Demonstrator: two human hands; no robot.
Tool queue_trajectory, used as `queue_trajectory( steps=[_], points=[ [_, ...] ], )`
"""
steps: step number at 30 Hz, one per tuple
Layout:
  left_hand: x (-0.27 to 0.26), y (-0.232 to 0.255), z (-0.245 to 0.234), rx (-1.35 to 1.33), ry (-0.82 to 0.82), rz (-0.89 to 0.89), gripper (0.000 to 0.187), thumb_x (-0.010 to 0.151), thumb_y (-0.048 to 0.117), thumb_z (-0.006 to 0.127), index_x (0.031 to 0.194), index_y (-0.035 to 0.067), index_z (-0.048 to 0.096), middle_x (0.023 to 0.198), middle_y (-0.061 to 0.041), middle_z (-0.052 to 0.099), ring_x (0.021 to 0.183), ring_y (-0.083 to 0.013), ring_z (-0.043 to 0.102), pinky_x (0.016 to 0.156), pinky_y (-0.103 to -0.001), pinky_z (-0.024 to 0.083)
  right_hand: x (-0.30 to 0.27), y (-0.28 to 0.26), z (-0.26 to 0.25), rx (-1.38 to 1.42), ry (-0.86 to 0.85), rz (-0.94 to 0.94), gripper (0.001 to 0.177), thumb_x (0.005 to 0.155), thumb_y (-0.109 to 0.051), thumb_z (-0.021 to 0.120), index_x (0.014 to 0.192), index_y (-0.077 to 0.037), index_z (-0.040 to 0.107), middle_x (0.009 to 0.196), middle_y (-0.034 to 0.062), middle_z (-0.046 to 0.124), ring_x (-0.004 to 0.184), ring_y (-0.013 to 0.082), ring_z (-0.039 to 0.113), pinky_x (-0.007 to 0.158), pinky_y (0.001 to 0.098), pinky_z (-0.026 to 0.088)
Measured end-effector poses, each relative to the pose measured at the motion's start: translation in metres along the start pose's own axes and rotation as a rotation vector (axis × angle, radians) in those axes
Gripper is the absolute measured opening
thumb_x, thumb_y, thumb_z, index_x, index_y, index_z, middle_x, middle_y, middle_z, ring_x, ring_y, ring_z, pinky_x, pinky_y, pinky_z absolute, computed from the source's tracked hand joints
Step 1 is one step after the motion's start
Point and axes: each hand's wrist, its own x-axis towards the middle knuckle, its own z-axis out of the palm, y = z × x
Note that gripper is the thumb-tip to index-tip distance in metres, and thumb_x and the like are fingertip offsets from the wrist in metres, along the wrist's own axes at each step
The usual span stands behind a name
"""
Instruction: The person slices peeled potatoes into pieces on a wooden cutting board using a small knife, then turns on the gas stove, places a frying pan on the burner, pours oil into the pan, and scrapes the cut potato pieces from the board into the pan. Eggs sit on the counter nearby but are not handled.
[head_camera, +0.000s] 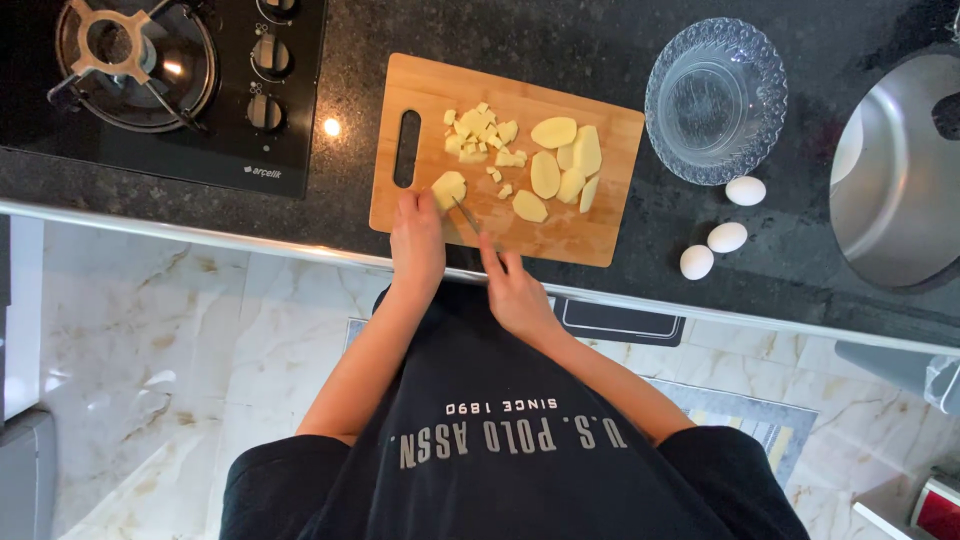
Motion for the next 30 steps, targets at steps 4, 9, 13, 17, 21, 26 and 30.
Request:
queue_trajectory(
  steps=[4, 9, 13, 17, 21, 26, 30],
  points=[
    [0.002, -0.006, 0.01, 0.033, 0.014, 0.039, 0.041, 0.093, 0.004, 0.06, 0.132, -0.007, 0.055, 0.12, -0.022, 0.057, 0.102, -0.0418, 0.065, 0.077, -0.047, 0.058, 0.036, -0.008, 0.024, -0.027, 0.116, -0.037, 0.075, 0.088, 0.0, 0.055, 0.159, -0.008, 0.033, 0.114, 0.0224, 0.055, 0.083, 0.0435, 0.069, 0.065, 0.0485, 0.058],
    [0.004, -0.008, 0.005, 0.021, 0.037, -0.008, 0.026, 0.098, 0.014, 0.063, 0.118, -0.002, 0.062, 0.116, -0.022, 0.062, 0.085, -0.0431, 0.07, 0.066, -0.05, 0.058, 0.001, 0.001, 0.005, -0.034, -0.008, -0.02, 0.076, 0.087, 0.001, 0.056, 0.159, -0.007, 0.033, 0.112, 0.0211, 0.056, 0.079, 0.0405, 0.069, 0.063, 0.0482, 0.058],
    [0.0, -0.011, 0.004, 0.055, -0.098, -0.082, 0.017, 0.103, 0.018, 0.06, 0.111, 0.003, 0.065, 0.111, -0.018, 0.064, 0.081, -0.0412, 0.072, 0.068, -0.051, 0.058, 0.001, 0.003, 0.008, -0.018, 0.007, -0.038, 0.075, 0.09, 0.0, 0.059, 0.159, -0.01, 0.032, 0.107, 0.0181, 0.056, 0.077, 0.0381, 0.07, 0.064, 0.0459, 0.059],
    [-0.001, -0.019, 0.018, 0.104, 0.001, 0.017, 0.03, 0.095, 0.008, 0.059, 0.122, -0.004, 0.061, 0.11, -0.022, 0.063, 0.073, -0.042, 0.071, 0.06, -0.05, 0.058, 0.026, -0.001, 0.027, -0.038, 0.025, -0.049, 0.079, 0.088, 0.0, 0.06, 0.16, -0.008, 0.031, 0.11, 0.0208, 0.056, 0.076, 0.0392, 0.069, 0.062, 0.0469, 0.057],
    [-0.001, -0.015, 0.01, 0.065, -0.015, -0.017, 0.02, 0.101, 0.011, 0.058, 0.12, 0.003, 0.061, 0.113, -0.019, 0.062, 0.077, -0.0425, 0.07, 0.065, -0.051, 0.058, 0.018, -0.004, 0.009, 0.05, 0.019, -0.066, 0.075, 0.088, 0.0, 0.06, 0.158, -0.007, 0.033, 0.121, 0.0234, 0.055, 0.074, 0.0409, 0.068, 0.061, 0.0466, 0.057],
    [0.006, 0.002, -0.001, -0.121, 0.019, -0.005, 0.035, 0.094, 0.007, 0.066, 0.126, 0.0, 0.055, 0.119, -0.023, 0.057, 0.087, -0.0471, 0.067, 0.069, -0.053, 0.056, -0.005, 0.022, -0.003, 0.066, 0.009, -0.041, 0.071, 0.09, -0.002, 0.06, 0.158, -0.008, 0.037, 0.113, 0.0177, 0.056, 0.075, 0.0394, 0.068, 0.063, 0.0462, 0.057],
    [0.03, 0.019, 0.005, -0.184, 0.052, 0.065, 0.047, 0.085, 0.002, 0.071, 0.128, 0.0, 0.054, 0.122, -0.024, 0.053, 0.106, -0.0467, 0.062, 0.082, -0.05, 0.055, 0.012, 0.037, -0.001, 0.001, 0.067, 0.006, 0.07, 0.091, -0.005, 0.062, 0.157, -0.012, 0.04, 0.105, 0.0148, 0.056, 0.075, 0.0378, 0.067, 0.065, 0.0467, 0.057]
  ],
)
